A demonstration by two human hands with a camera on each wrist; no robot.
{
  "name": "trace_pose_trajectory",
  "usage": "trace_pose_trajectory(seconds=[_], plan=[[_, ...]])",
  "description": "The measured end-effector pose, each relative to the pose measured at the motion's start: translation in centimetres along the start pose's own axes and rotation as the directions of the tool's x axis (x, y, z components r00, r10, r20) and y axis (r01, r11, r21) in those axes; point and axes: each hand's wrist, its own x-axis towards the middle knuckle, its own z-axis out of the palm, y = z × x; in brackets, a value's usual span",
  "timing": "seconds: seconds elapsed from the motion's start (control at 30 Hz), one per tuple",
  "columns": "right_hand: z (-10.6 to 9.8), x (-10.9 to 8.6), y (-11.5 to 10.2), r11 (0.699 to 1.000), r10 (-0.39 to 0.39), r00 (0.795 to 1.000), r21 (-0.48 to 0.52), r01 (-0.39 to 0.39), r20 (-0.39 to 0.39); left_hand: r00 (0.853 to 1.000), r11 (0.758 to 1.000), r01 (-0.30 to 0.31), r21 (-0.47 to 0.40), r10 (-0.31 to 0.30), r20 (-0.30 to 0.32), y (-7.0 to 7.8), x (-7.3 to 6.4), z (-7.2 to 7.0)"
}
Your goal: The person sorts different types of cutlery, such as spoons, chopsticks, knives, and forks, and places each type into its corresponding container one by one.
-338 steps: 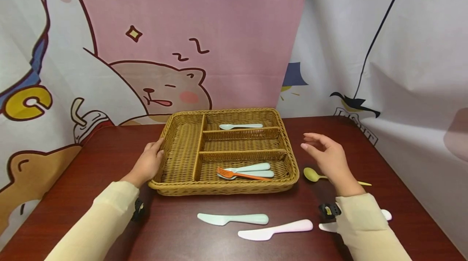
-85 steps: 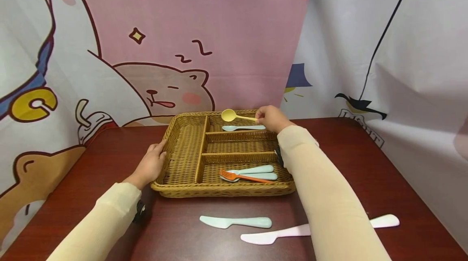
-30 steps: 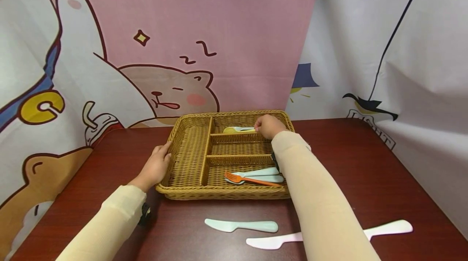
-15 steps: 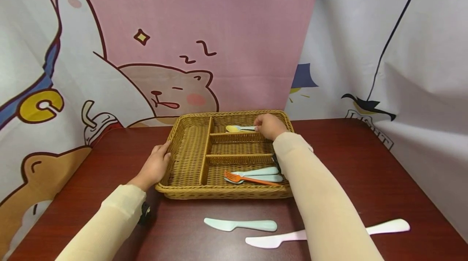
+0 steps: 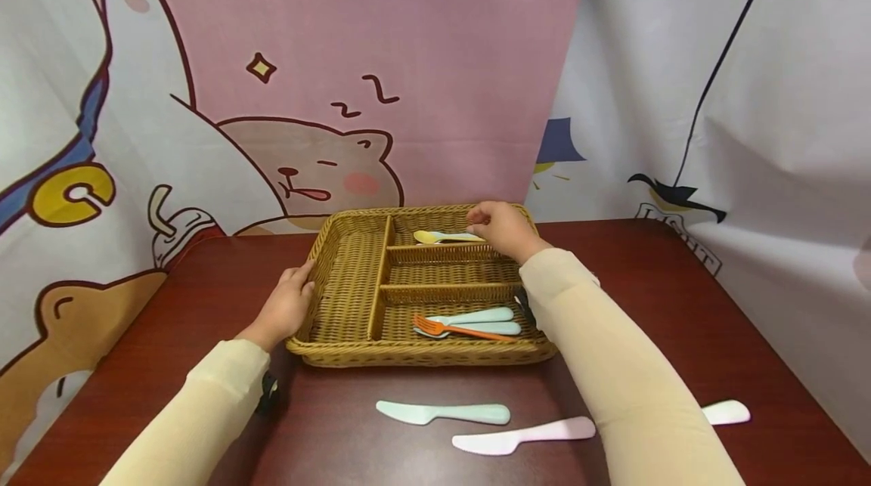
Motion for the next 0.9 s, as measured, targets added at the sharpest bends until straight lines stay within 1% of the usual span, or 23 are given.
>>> trace_pose_trajectory(seconds=[0.17,0.33,0.4,0.5,0.63,0.73,0.9], plan=[[0.1,-1.1,-0.5,0.999,-0.033,0.999,0.022,0.034,-0.03,1.0,1.0,-0.002,-0.006,0.002,0.003,0.0,-0.1,0.0],[0.0,-2.3,-1.4,0.997,-0.049,0.999,0.062,0.05,-0.02,1.0,1.0,-0.001,-0.015,0.001,0.002,0.0,0.1,0.0],[0.1,-3.0,-1.9,0.997,-0.048,0.999,0.062,0.049,-0.016,1.0,1.0,-0.001,-0.013,0.001,0.003,0.0,0.1,-0.1],[0.1,-4.0,-2.6,0.998,-0.062,0.998,0.032,0.063,-0.024,1.0,1.0,-0.002,-0.016,0.002,0.005,0.0,0.1,-0.1],[0.3,-5.5,-3.0,0.994,-0.106,0.993,0.014,0.107,-0.047,1.0,1.0,-0.005,-0.014,0.005,0.01,0.1,0.0,-0.2],[0.6,-6.5,-3.0,0.992,-0.126,0.99,0.019,0.127,-0.056,1.0,1.0,-0.01,-0.008,0.011,0.015,0.1,-0.1,-0.2],[0.8,-8.1,-2.7,0.99,-0.138,0.989,0.019,0.139,-0.059,1.0,1.0,-0.008,-0.009,0.008,0.019,0.1,-0.1,-0.3]])
